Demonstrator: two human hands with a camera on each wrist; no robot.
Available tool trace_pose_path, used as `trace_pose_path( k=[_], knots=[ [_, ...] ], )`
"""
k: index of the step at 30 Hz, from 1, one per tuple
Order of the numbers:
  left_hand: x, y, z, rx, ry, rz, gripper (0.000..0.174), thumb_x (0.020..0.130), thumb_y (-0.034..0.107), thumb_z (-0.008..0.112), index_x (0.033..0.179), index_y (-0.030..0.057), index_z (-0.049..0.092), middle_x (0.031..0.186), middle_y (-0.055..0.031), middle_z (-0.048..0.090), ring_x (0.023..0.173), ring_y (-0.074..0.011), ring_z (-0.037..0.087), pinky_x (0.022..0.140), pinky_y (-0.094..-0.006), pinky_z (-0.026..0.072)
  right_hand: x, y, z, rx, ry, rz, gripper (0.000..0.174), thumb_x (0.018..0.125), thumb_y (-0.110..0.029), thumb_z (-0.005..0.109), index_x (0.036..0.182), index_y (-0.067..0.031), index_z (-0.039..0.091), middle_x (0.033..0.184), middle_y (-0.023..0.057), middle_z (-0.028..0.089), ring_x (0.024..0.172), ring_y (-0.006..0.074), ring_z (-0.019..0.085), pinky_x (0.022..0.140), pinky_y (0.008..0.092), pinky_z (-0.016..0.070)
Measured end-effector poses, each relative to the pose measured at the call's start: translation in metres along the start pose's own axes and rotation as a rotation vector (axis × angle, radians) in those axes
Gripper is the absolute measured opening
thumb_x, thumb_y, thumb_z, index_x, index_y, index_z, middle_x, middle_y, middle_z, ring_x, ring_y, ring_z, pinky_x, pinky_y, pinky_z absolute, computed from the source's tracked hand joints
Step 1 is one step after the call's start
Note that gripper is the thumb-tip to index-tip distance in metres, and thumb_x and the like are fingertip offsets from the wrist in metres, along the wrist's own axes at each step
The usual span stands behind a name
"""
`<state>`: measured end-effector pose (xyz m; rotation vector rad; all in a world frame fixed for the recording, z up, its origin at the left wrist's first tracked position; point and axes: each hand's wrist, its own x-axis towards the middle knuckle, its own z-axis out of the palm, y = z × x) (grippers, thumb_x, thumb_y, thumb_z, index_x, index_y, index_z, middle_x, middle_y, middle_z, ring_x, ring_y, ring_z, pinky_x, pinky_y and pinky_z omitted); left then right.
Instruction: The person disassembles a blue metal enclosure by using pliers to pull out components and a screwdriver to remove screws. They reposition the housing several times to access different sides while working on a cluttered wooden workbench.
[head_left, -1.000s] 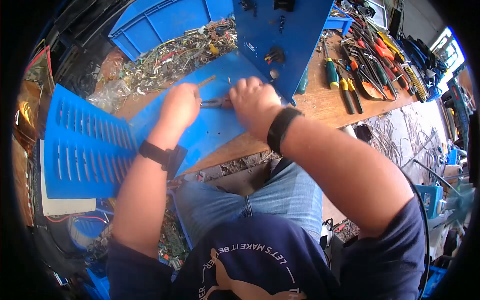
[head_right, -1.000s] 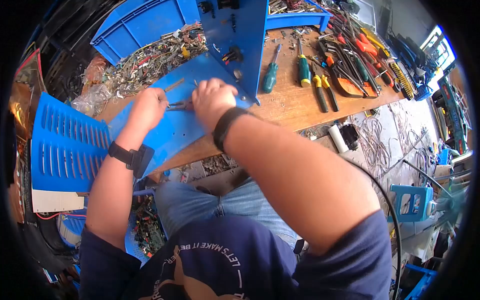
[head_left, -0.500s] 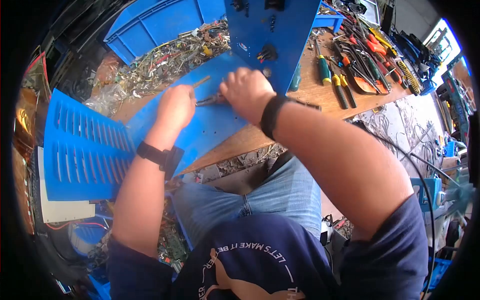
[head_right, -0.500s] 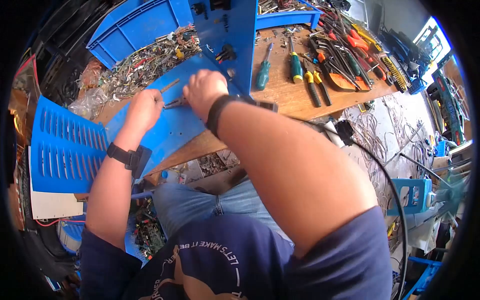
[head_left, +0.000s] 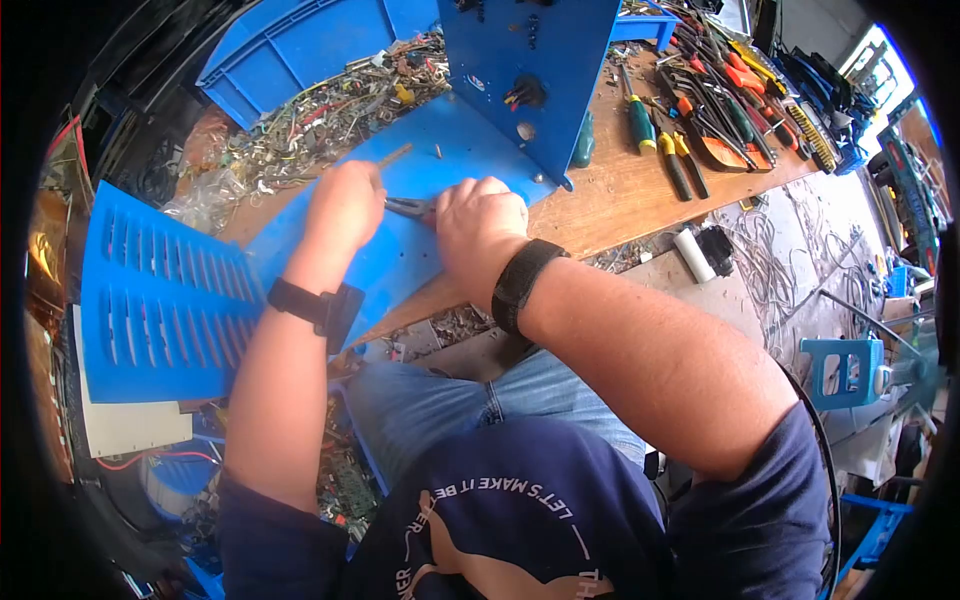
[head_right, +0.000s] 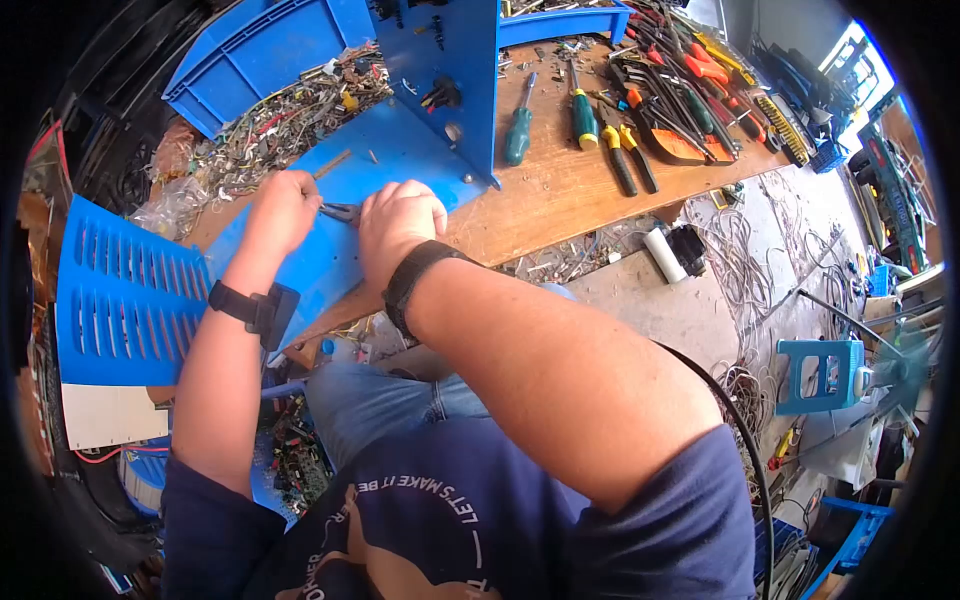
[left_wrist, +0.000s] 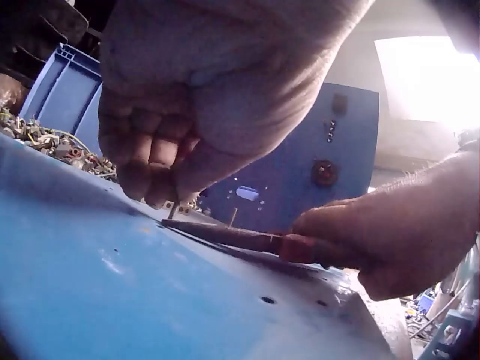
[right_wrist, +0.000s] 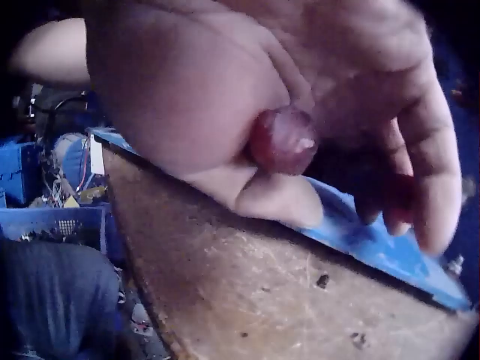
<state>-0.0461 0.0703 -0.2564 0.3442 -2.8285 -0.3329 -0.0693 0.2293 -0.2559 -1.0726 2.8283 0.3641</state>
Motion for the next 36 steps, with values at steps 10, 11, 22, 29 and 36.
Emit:
trace_pose_path(
  k=[10,11,22,29,36],
  knots=[
    [-0.001,0.006,-0.003,0.049,-0.006,-0.001,0.007,0.073,0.007,0.065,0.075,0.0013,0.064,0.073,-0.0208,0.062,0.073,-0.0362,0.062,0.068,-0.041,0.0491,0.059,0.063,0.006,-0.239,0.481,-0.425,0.02,0.086,-0.022,0.049,0.102,-0.0107,0.055,0.102,0.0058,0.055,0.1,0.0226,0.054,0.073,0.0339,0.0492],
    [-0.001,0.006,-0.004,0.063,0.003,-0.003,0.007,0.073,0.007,0.065,0.075,0.0012,0.064,0.073,-0.0209,0.062,0.073,-0.0361,0.062,0.068,-0.041,0.0491,0.063,0.064,0.009,-0.264,0.566,-0.453,0.018,0.085,-0.021,0.05,0.098,-0.0103,0.054,0.099,0.0046,0.055,0.097,0.0218,0.055,0.071,0.0325,0.0496],
    [0.004,-0.002,0.001,0.023,-0.016,-0.001,0.007,0.071,0.006,0.066,0.073,-0.0005,0.063,0.07,-0.0205,0.062,0.07,-0.0338,0.062,0.066,-0.0395,0.049,0.001,0.004,-0.005,-0.11,0.057,-0.041,0.053,0.082,-0.032,0.054,0.125,-0.001,0.046,0.116,0.02,0.048,0.101,0.039,0.048,0.065,0.0566,0.0507],
    [0.003,0.0,0.0,0.017,-0.012,0.018,0.006,0.071,0.005,0.065,0.073,-0.0005,0.064,0.069,-0.0208,0.061,0.069,-0.0343,0.062,0.066,-0.0397,0.0487,-0.001,0.003,-0.005,-0.175,0.156,-0.044,0.038,0.083,-0.023,0.054,0.115,-0.0026,0.051,0.105,0.0149,0.054,0.096,0.0325,0.053,0.061,0.0495,0.0517],
    [-0.001,0.005,0.002,0.058,0.032,0.035,0.007,0.071,0.006,0.066,0.074,0.0001,0.064,0.072,-0.0212,0.061,0.073,-0.0362,0.061,0.069,-0.0414,0.0486,0.055,0.059,0.004,-0.172,0.413,-0.412,0.021,0.086,-0.022,0.049,0.103,-0.0099,0.054,0.102,0.0073,0.055,0.098,0.023,0.056,0.072,0.0353,0.0499]
  ],
)
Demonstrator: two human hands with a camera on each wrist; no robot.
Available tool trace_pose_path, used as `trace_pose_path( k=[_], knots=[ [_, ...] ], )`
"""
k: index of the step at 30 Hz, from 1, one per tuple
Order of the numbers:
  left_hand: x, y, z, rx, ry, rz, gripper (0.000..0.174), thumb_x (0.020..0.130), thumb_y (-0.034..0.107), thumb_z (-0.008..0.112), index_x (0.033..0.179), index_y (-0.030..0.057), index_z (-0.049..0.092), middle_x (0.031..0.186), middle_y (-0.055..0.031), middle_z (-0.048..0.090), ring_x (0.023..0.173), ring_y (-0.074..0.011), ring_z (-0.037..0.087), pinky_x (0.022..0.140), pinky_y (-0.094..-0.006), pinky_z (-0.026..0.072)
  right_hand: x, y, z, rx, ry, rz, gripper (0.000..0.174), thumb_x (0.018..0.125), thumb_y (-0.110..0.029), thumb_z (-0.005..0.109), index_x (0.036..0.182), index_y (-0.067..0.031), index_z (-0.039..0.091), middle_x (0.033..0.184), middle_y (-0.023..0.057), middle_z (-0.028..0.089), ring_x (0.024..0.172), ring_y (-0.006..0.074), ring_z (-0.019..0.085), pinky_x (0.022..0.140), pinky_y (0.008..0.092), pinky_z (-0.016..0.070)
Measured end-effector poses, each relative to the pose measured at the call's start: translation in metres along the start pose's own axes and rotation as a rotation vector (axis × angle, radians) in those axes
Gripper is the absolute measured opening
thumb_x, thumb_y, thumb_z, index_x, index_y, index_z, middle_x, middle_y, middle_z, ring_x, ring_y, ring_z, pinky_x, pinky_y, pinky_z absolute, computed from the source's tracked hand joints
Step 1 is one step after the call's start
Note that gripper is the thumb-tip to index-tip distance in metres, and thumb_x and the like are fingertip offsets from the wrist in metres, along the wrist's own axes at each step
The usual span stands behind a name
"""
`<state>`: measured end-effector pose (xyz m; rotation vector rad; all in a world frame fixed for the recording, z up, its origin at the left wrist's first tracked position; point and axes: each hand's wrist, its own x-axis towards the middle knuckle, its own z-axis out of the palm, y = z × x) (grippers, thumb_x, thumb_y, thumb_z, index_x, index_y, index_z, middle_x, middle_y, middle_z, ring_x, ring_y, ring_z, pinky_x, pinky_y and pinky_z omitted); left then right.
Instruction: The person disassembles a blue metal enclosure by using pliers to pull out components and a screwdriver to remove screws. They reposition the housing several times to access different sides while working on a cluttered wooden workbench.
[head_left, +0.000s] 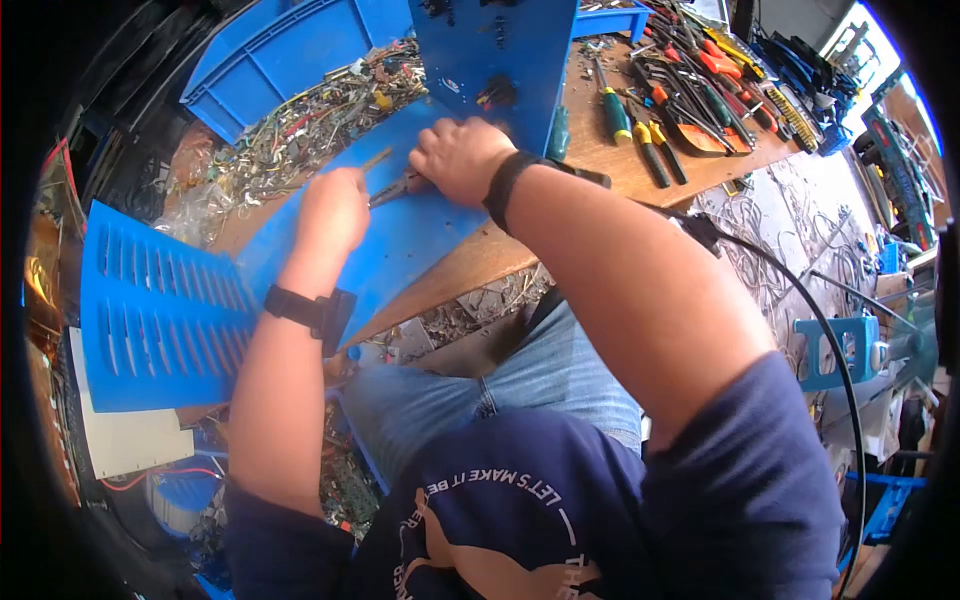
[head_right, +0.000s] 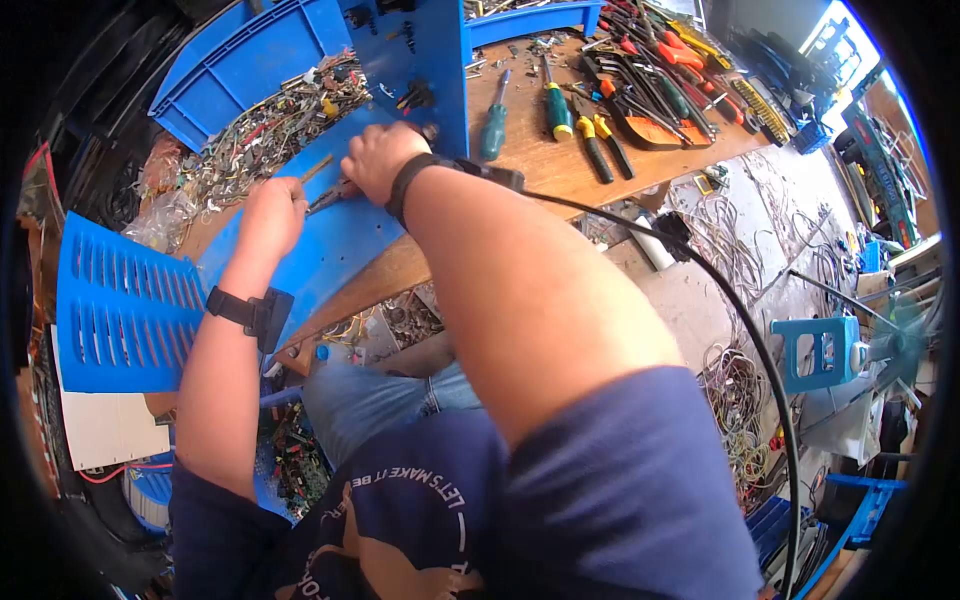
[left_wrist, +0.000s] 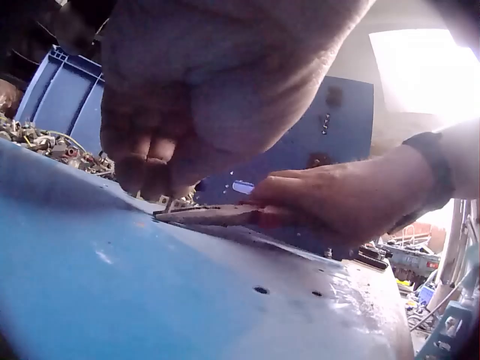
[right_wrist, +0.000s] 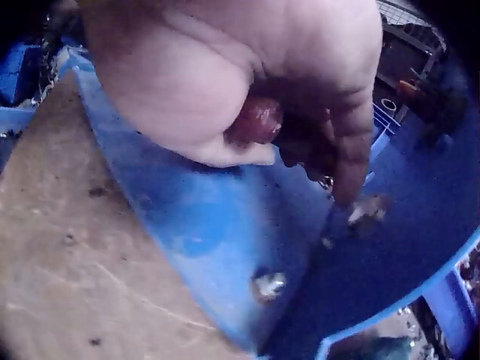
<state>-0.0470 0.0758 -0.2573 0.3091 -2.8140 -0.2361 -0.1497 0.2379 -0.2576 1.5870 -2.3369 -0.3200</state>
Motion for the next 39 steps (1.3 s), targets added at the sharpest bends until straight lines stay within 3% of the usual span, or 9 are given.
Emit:
trace_pose_path(
  k=[3,10,13,14,17,19,21,25,39],
  knots=[
    [0.0,-0.003,-0.001,-0.022,-0.014,-0.011,0.007,0.071,0.006,0.066,0.074,0.0001,0.064,0.072,-0.0217,0.061,0.073,-0.0367,0.061,0.069,-0.0413,0.0485,0.006,0.003,0.004,0.05,0.009,-0.004,0.034,0.088,-0.038,0.048,0.107,-0.012,0.058,0.113,0.0063,0.054,0.107,0.0244,0.051,0.076,0.0407,0.0474],
    [0.003,-0.005,-0.001,-0.081,-0.053,-0.084,0.013,0.072,0.01,0.068,0.078,-0.0005,0.064,0.071,-0.0213,0.061,0.071,-0.0342,0.062,0.067,-0.0398,0.0482,-0.018,-0.037,-0.013,0.147,-0.144,0.334,0.038,0.086,-0.022,0.05,0.119,-0.0035,0.052,0.116,0.0178,0.049,0.108,0.0369,0.047,0.078,0.054,0.0471],
    [0.003,-0.001,-0.009,-0.11,-0.044,-0.139,0.016,0.075,0.014,0.067,0.081,-0.0004,0.064,0.072,-0.0201,0.062,0.07,-0.0321,0.062,0.066,-0.0391,0.0482,-0.033,-0.034,-0.027,0.207,-0.208,0.4,0.038,0.085,-0.022,0.052,0.118,-0.002,0.051,0.118,0.0184,0.048,0.108,0.036,0.048,0.078,0.0528,0.0473],
    [0.004,-0.001,-0.009,-0.13,0.024,-0.149,0.017,0.075,0.015,0.067,0.082,-0.0001,0.064,0.072,-0.0195,0.062,0.07,-0.0317,0.062,0.066,-0.039,0.0482,-0.044,-0.033,-0.024,0.141,-0.073,0.398,0.031,0.081,-0.017,0.056,0.106,0.0015,0.054,0.103,0.0154,0.052,0.096,0.0302,0.054,0.076,0.0374,0.0513],
    [0.008,0.0,-0.013,-0.175,0.165,-0.169,0.018,0.076,0.017,0.066,0.085,0.0009,0.065,0.073,-0.0178,0.063,0.07,-0.0308,0.062,0.066,-0.0387,0.0481,-0.068,-0.019,-0.051,0.239,-0.135,0.201,0.031,0.08,-0.012,0.057,0.105,0.0052,0.053,0.099,0.017,0.053,0.094,0.0309,0.055,0.076,0.0371,0.0517],
    [0.009,0.009,-0.021,-0.173,0.161,-0.161,0.018,0.076,0.018,0.066,0.085,0.0015,0.065,0.074,-0.0169,0.064,0.071,-0.0304,0.063,0.066,-0.0386,0.0481,-0.068,-0.019,-0.049,0.963,-0.18,0.5,0.025,0.079,-0.005,0.053,0.101,0.0082,0.052,0.092,0.0162,0.056,0.087,0.0285,0.059,0.07,0.0351,0.0544],
    [0.015,0.014,-0.021,-0.18,0.138,-0.151,0.017,0.075,0.017,0.066,0.083,0.0017,0.066,0.075,-0.0166,0.064,0.071,-0.0301,0.063,0.067,-0.0386,0.0483,-0.078,-0.012,-0.063,1.631,-0.517,0.628,0.024,0.079,-0.003,0.049,0.101,0.0082,0.051,0.09,0.0152,0.057,0.084,0.0269,0.061,0.067,0.035,0.0559],
    [0.04,0.018,-0.018,-0.185,0.05,-0.161,0.017,0.074,0.017,0.066,0.082,0.0019,0.067,0.076,-0.0177,0.065,0.072,-0.0304,0.064,0.068,-0.0382,0.0487,-0.077,-0.049,-0.029,2.65,-0.286,0.718,0.017,0.077,0.002,0.045,0.093,0.0072,0.049,0.089,0.0199,0.058,0.084,0.0332,0.063,0.071,0.043,0.0572],
    [0.087,0.039,-0.009,0.088,-0.294,0.136,0.024,0.073,0.019,0.064,0.087,-0.0004,0.067,0.084,-0.0224,0.063,0.082,-0.0379,0.061,0.075,-0.0416,0.0479,-0.031,-0.071,0.002,3.135,-0.246,0.48,0.027,0.08,-0.001,0.042,0.104,0.0075,0.048,0.106,0.0253,0.057,0.1,0.0349,0.06,0.085,0.0415,0.0533]
  ],
)
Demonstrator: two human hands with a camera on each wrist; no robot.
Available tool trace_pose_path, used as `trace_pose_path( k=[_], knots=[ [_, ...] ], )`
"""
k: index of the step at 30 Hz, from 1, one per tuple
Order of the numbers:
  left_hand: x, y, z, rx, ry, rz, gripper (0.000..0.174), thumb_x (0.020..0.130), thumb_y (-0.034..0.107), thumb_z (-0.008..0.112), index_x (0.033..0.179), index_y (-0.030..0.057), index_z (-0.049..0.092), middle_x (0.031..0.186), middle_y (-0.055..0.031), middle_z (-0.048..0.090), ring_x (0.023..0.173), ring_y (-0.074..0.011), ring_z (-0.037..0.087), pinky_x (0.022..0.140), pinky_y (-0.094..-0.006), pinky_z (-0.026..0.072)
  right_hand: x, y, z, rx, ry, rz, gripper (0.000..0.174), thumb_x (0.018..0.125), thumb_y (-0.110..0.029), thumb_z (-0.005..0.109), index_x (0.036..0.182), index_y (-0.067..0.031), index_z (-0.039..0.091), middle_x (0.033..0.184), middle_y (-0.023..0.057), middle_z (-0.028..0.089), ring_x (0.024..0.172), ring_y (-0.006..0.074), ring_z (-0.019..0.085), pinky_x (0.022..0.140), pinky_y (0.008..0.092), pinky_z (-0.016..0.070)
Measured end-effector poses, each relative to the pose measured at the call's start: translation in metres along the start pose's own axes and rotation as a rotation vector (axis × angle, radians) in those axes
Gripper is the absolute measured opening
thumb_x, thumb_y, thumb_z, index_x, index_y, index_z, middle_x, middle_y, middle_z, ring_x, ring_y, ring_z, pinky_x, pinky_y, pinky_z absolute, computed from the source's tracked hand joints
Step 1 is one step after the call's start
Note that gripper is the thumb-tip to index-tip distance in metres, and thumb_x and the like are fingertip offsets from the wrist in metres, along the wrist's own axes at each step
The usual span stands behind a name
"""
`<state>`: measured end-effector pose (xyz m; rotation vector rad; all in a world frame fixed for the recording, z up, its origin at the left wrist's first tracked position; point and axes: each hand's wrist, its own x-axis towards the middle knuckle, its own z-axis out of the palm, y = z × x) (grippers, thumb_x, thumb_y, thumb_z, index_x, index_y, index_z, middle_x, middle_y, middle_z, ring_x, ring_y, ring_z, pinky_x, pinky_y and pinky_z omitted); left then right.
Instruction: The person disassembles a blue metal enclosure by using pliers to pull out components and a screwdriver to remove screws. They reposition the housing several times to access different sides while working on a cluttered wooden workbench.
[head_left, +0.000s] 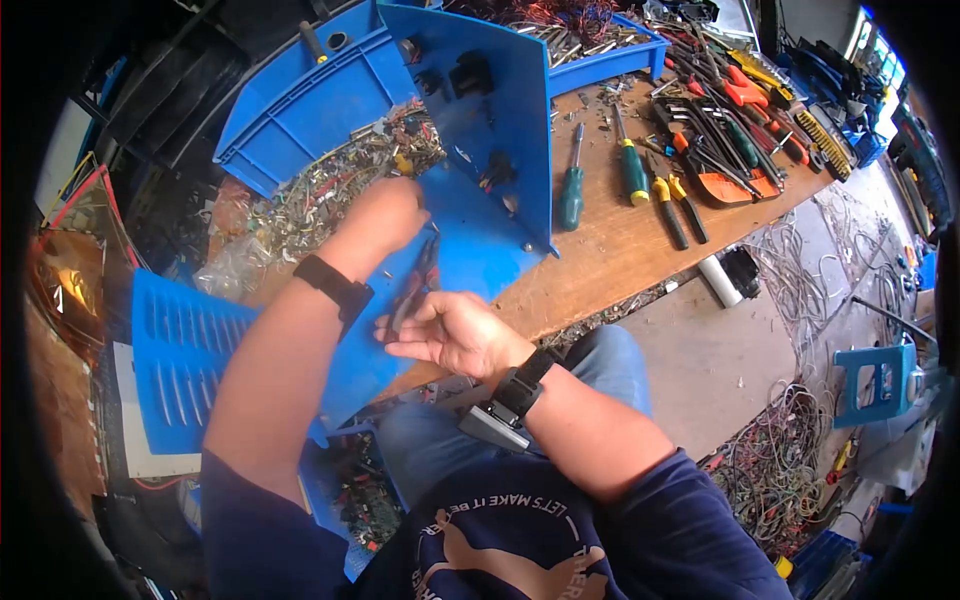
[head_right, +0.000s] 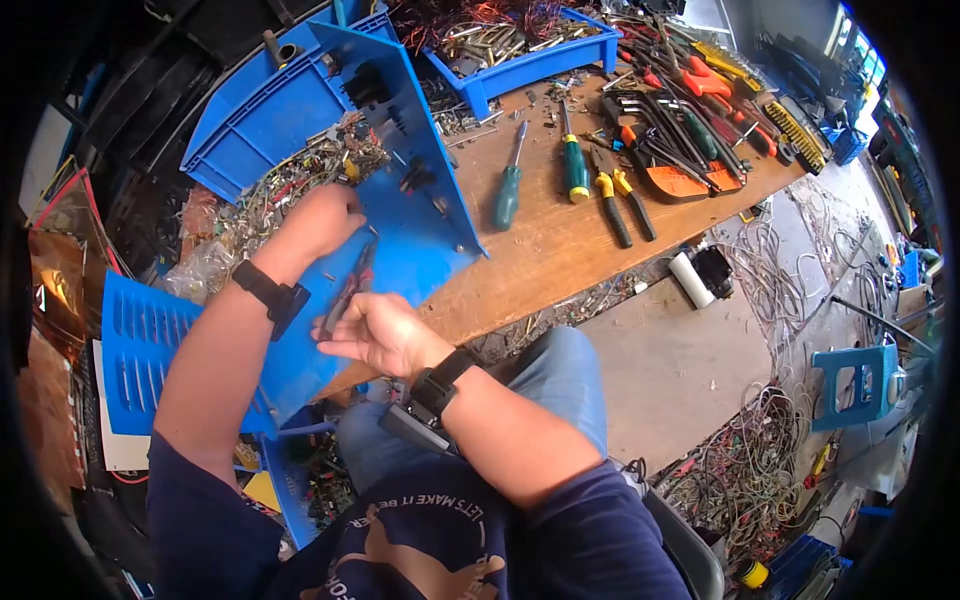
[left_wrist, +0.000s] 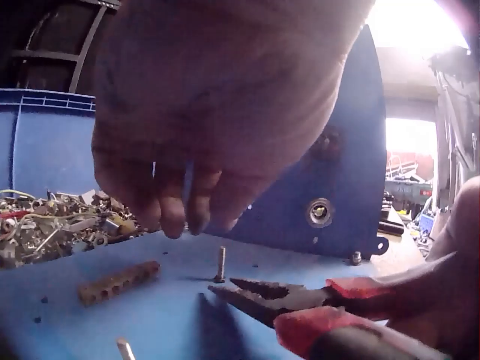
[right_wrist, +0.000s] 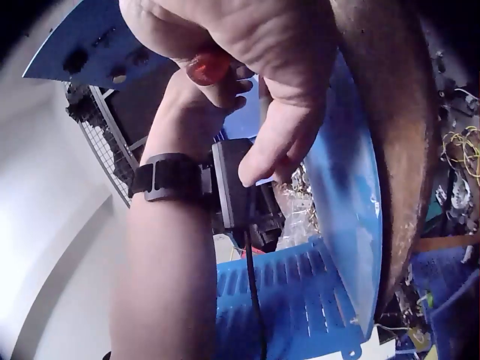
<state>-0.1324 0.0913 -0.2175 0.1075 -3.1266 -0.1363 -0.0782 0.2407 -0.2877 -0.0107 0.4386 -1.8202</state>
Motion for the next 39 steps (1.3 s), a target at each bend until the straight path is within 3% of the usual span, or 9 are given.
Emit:
trace_pose_path(
  k=[6,12,15,21,24,29,34,36,39],
  knots=[
    [0.009,0.0,0.009,0.117,-0.147,0.07,0.026,0.077,0.023,0.059,0.088,-0.0001,0.066,0.085,-0.0219,0.063,0.084,-0.0387,0.06,0.076,-0.0439,0.0474,-0.001,-0.007,-0.005,-0.022,0.019,-0.01,0.027,0.081,-0.004,0.042,0.104,0.0089,0.048,0.107,0.0246,0.057,0.099,0.0346,0.06,0.085,0.0407,0.0534],
    [0.007,0.011,0.001,0.19,-0.221,0.087,0.025,0.081,0.024,0.055,0.087,0.0021,0.066,0.086,-0.0205,0.063,0.084,-0.0381,0.06,0.076,-0.0449,0.0476,0.0,-0.005,-0.006,0.1,0.064,0.003,0.024,0.081,-0.004,0.042,0.099,0.0094,0.049,0.105,0.0256,0.058,0.096,0.0355,0.061,0.083,0.0459,0.0525],
    [0.008,0.011,0.001,0.221,-0.212,0.11,0.023,0.081,0.023,0.055,0.085,0.0033,0.067,0.086,-0.0185,0.064,0.085,-0.0361,0.061,0.076,-0.045,0.0482,0.0,0.0,-0.003,0.161,0.083,-0.021,0.023,0.086,-0.008,0.041,0.103,0.0064,0.048,0.101,0.0251,0.059,0.092,0.0359,0.061,0.082,0.0492,0.052],
    [0.008,0.005,0.009,0.197,-0.183,0.168,0.022,0.08,0.021,0.055,0.082,0.0012,0.065,0.084,-0.0214,0.062,0.082,-0.0389,0.059,0.075,-0.0461,0.0472,0.002,0.002,0.003,0.199,0.167,-0.057,0.032,0.097,-0.031,0.038,0.115,-0.0064,0.043,0.091,0.021,0.058,0.081,0.0325,0.062,0.075,0.0506,0.0534],
    [0.009,-0.002,0.017,0.199,-0.159,0.215,0.021,0.079,0.019,0.056,0.08,0.0006,0.065,0.083,-0.0216,0.062,0.081,-0.0393,0.059,0.074,-0.0462,0.0469,-0.006,-0.006,0.001,0.04,0.208,-0.057,0.031,0.096,-0.035,0.04,0.115,-0.0103,0.044,0.092,0.0208,0.057,0.079,0.0312,0.062,0.074,0.0491,0.0542],
    [0.008,-0.003,0.02,0.179,-0.114,0.265,0.019,0.078,0.018,0.056,0.079,0.0003,0.064,0.081,-0.0219,0.062,0.08,-0.0395,0.058,0.074,-0.0461,0.0468,-0.018,-0.04,-0.009,-0.168,0.233,0.109,0.035,0.096,-0.04,0.038,0.115,-0.0126,0.047,0.088,0.0203,0.06,0.076,0.0306,0.062,0.071,0.0461,0.0536],
    [0.011,-0.004,0.018,0.163,-0.133,0.27,0.019,0.077,0.018,0.056,0.079,0.0009,0.064,0.081,-0.0219,0.062,0.08,-0.0391,0.059,0.073,-0.0467,0.0472,-0.019,-0.087,-0.034,-0.318,0.13,0.357,0.034,0.096,-0.04,0.036,0.109,-0.0125,0.051,0.09,0.0205,0.062,0.076,0.0321,0.064,0.072,0.0435,0.0536],
    [0.011,-0.003,0.018,0.162,-0.145,0.272,0.019,0.077,0.018,0.055,0.079,0.0009,0.064,0.081,-0.022,0.062,0.08,-0.039,0.059,0.073,-0.0468,0.0472,-0.017,-0.09,-0.039,-0.291,0.063,0.379,0.034,0.096,-0.039,0.037,0.11,-0.0104,0.05,0.091,0.0215,0.062,0.08,0.0337,0.064,0.075,0.0452,0.0532],
    [0.01,-0.007,0.02,0.152,-0.147,0.288,0.02,0.078,0.018,0.055,0.079,0.0007,0.064,0.08,-0.0218,0.061,0.08,-0.0391,0.059,0.072,-0.0467,0.0473,-0.019,-0.071,-0.03,-0.251,0.109,0.286,0.035,0.096,-0.037,0.038,0.112,-0.0073,0.048,0.096,0.023,0.061,0.086,0.0359,0.063,0.079,0.0473,0.0521]
  ],
)
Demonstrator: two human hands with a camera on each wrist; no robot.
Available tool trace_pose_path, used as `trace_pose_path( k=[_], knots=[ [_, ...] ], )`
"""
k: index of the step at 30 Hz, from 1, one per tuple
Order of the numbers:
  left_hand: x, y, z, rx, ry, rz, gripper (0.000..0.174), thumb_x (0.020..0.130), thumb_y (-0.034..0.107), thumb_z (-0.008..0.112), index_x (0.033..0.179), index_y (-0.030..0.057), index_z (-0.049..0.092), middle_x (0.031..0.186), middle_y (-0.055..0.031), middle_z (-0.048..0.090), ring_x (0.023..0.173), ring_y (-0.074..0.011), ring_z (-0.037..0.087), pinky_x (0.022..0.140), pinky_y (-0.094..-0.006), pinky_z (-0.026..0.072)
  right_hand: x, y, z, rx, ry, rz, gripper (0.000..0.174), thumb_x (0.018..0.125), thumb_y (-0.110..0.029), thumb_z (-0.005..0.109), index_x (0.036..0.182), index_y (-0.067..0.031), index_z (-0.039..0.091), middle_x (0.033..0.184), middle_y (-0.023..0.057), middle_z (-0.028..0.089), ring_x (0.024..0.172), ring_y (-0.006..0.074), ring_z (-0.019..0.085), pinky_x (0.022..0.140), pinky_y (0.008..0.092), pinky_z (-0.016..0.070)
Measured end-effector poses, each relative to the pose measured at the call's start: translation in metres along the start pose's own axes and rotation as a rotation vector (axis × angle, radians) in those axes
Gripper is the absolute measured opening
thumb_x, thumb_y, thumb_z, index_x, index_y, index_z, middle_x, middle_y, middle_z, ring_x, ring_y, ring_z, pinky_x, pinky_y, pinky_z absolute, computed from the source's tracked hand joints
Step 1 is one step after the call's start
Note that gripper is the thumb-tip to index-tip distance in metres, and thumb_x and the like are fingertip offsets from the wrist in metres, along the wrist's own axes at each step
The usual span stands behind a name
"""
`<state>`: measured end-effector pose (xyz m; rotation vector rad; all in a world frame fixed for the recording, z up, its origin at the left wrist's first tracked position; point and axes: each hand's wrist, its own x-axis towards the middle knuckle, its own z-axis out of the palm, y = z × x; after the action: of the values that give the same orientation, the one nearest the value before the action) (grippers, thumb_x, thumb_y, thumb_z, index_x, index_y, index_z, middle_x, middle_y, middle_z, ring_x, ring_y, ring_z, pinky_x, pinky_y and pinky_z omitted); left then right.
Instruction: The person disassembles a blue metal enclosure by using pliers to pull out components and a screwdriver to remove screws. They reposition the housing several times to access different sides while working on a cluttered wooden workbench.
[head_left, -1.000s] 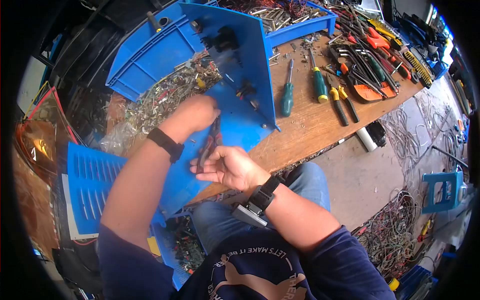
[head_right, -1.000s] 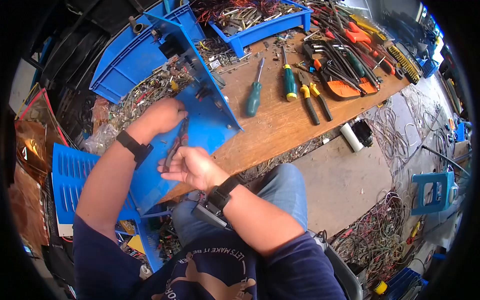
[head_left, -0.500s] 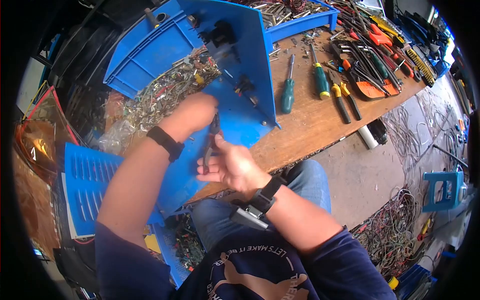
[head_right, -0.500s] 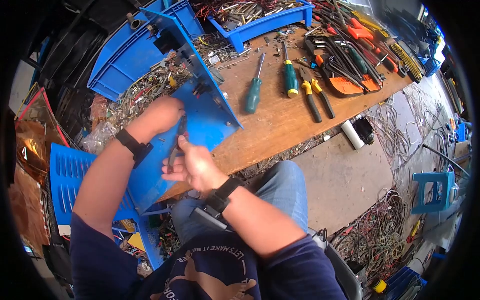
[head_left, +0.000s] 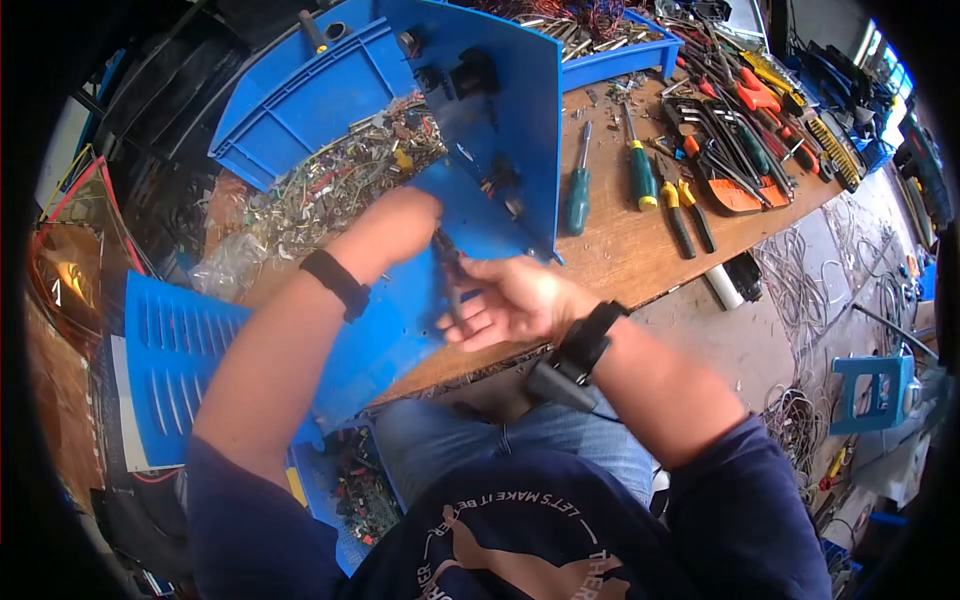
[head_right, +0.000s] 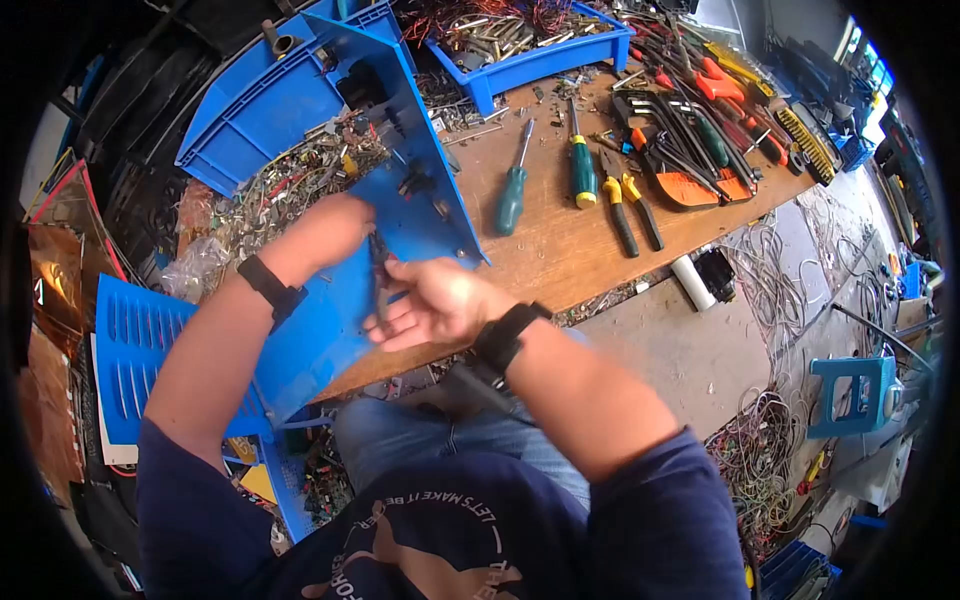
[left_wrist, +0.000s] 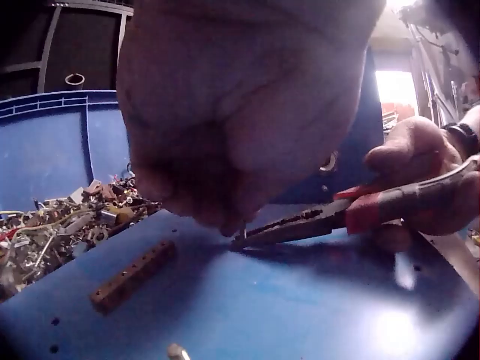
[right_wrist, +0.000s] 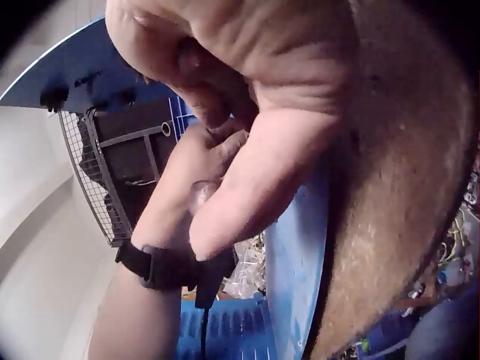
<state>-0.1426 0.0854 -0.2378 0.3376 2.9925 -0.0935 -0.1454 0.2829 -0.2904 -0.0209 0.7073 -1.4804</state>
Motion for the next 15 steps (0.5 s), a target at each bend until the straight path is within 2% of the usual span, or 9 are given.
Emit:
trace_pose_path(
  k=[1,3,6,15],
  knots=[
    [0.0,0.0,0.001,-0.009,-0.01,-0.008,0.02,0.078,0.018,0.054,0.079,0.0007,0.064,0.08,-0.0216,0.062,0.08,-0.0391,0.059,0.072,-0.0466,0.0473,0.0,0.01,0.013,0.048,-0.012,-0.073,0.035,0.097,-0.033,0.038,0.113,-0.0036,0.045,0.101,0.0238,0.06,0.093,0.0375,0.062,0.083,0.0487,0.0507],
    [0.0,-0.002,0.0,-0.008,-0.014,-0.004,0.02,0.078,0.019,0.054,0.079,0.0009,0.065,0.081,-0.021,0.062,0.08,-0.0389,0.059,0.073,-0.0464,0.0473,0.016,0.034,0.037,0.242,-0.008,-0.161,0.033,0.098,-0.03,0.037,0.113,-0.0018,0.044,0.104,0.0245,0.059,0.095,0.0366,0.061,0.085,0.0484,0.0503],
    [0.004,-0.002,0.0,0.017,-0.018,0.009,0.02,0.078,0.019,0.055,0.08,0.0014,0.065,0.082,-0.02,0.062,0.081,-0.0384,0.059,0.073,-0.046,0.0474,0.038,0.056,0.056,0.335,0.052,-0.298,0.031,0.098,-0.025,0.034,0.112,0.0008,0.044,0.101,0.0239,0.06,0.094,0.0333,0.061,0.082,0.0457,0.052],
    [0.004,0.006,-0.007,-0.004,-0.059,-0.121,0.02,0.078,0.019,0.056,0.081,0.0028,0.067,0.083,-0.0193,0.063,0.081,-0.0376,0.06,0.075,-0.0446,0.0481,0.06,0.064,0.079,0.478,0.11,-0.43,0.033,0.098,-0.025,0.032,0.107,0.0038,0.046,0.097,0.022,0.06,0.088,0.031,0.061,0.079,0.0417,0.0527]
  ],
)
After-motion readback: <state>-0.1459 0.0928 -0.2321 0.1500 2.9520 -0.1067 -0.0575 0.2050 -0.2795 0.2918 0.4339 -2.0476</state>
